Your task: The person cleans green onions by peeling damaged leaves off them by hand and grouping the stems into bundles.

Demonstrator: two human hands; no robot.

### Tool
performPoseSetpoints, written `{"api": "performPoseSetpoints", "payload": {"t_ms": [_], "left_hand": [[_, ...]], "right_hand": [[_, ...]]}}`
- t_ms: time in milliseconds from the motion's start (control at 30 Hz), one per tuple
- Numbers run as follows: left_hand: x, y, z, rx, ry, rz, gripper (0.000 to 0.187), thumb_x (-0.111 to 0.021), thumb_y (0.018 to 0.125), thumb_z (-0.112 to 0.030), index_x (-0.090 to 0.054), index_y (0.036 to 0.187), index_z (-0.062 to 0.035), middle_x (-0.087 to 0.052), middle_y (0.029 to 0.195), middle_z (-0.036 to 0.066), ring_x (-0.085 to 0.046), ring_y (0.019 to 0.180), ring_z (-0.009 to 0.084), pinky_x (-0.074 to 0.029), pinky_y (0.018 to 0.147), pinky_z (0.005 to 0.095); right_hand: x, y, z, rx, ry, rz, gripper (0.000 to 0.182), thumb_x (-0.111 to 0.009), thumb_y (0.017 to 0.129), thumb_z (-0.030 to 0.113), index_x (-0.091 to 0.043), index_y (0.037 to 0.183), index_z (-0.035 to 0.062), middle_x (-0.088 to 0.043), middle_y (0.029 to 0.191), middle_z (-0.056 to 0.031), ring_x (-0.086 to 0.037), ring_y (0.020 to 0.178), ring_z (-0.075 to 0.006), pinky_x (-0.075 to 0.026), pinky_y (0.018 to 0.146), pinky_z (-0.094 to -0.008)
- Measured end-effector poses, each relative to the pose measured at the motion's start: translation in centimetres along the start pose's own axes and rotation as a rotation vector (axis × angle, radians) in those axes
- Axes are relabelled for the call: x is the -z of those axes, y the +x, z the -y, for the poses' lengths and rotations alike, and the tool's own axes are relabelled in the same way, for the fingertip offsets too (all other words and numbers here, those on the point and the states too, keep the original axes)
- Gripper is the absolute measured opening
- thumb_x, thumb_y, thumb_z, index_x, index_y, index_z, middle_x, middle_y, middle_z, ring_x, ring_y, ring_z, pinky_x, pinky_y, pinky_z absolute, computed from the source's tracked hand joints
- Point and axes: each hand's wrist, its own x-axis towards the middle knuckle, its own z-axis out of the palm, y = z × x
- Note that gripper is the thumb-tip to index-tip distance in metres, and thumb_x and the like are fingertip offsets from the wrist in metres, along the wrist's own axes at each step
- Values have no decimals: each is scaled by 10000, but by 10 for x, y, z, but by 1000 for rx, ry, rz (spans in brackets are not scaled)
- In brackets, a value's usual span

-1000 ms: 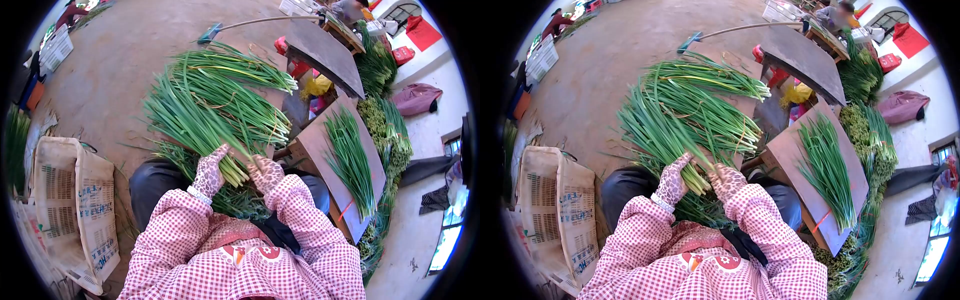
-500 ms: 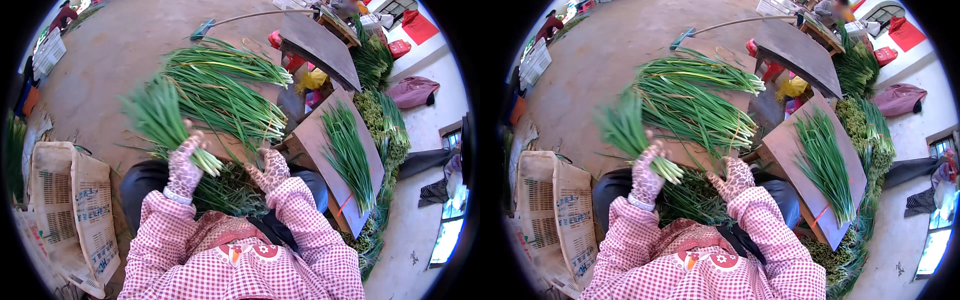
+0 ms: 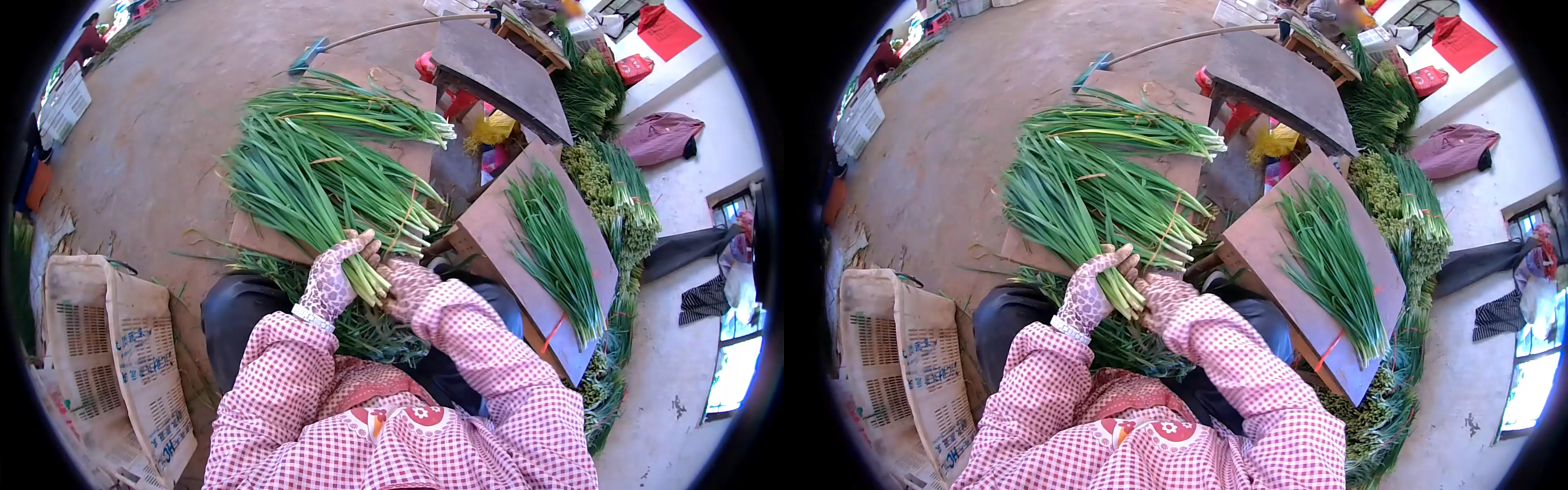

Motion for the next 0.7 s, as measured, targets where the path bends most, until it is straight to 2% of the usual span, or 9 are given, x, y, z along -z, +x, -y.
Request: {"api": "performPoseSetpoints", "payload": {"t_ms": [33,67,100,167,200,233,300,467,700], "left_hand": [[1,6,3,-37,44,-29,158,-572,800,-76,-523,951,-74,-578,1036,88,-545,990,236,-467,795,362],[2,10,4,-37,39,-26,158,-572,800,-76,-523,951,-74,-578,1036,88,-545,990,236,-467,795,362],[2,11,5,-51,36,-53,163,-575,794,-69,-521,947,-83,-581,1018,84,-544,985,243,-455,809,382],[3,8,8,-66,36,-92,169,-579,787,-61,-519,943,-91,-584,1001,79,-542,979,250,-444,824,403],[0,6,8,-77,36,-101,175,-582,786,-66,-516,946,-91,-579,998,76,-534,991,248,-443,824,407],[-4,4,8,-90,40,-107,180,-584,786,-70,-513,950,-92,-574,995,73,-526,1003,247,-441,825,412],[-5,2,8,-89,30,-117,185,-570,787,-67,-509,960,-90,-564,1055,80,-512,1032,254,-425,851,422],[7,-1,5,-167,82,-87,212,-522,806,-80,-498,1015,-102,-470,1233,87,-405,1169,267,-355,935,479],[28,-20,-16,-192,-43,-74,199,-524,802,-55,-501,996,-96,-421,1272,110,-324,1234,295,-299,955,588]], "right_hand": [[20,-5,3,107,36,-38,393,-501,828,265,-490,1155,46,-517,1120,-183,-528,985,-317,-410,869,-376],[45,-7,3,-131,35,158,344,-526,813,260,-549,1081,45,-533,1103,-166,-518,1002,-310,-410,870,-384],[61,-6,4,-293,73,136,323,-539,809,283,-587,1025,47,-548,1083,-151,-506,1022,-311,-407,876,-388],[56,-11,-9,-280,5,-99,366,-555,802,310,-572,1070,62,-534,1099,-163,-494,1039,-321,-403,883,-392],[50,-5,-9,-276,-88,-142,452,-566,797,333,-513,1155,64,-500,1138,-178,-475,1069,-325,-392,902,-385],[57,5,-6,-319,-31,65,556,-504,840,347,-362,1291,55,-396,1285,-169,-366,1202,-308,-313,986,-391],[38,23,-11,-367,-92,104,631,-503,838,369,-272,1342,67,-343,1331,-154,-344,1219,-302,-303,987,-408],[17,56,-44,-337,-113,-95,411,-485,849,289,-466,1191,62,-503,1125,-192,-515,1016,-313,-413,875,-386],[30,97,-71,-419,-144,-81,382,-485,846,277,-487,1161,60,-518,1097,-195,-521,1005,-312,-416,867,-387]]}}
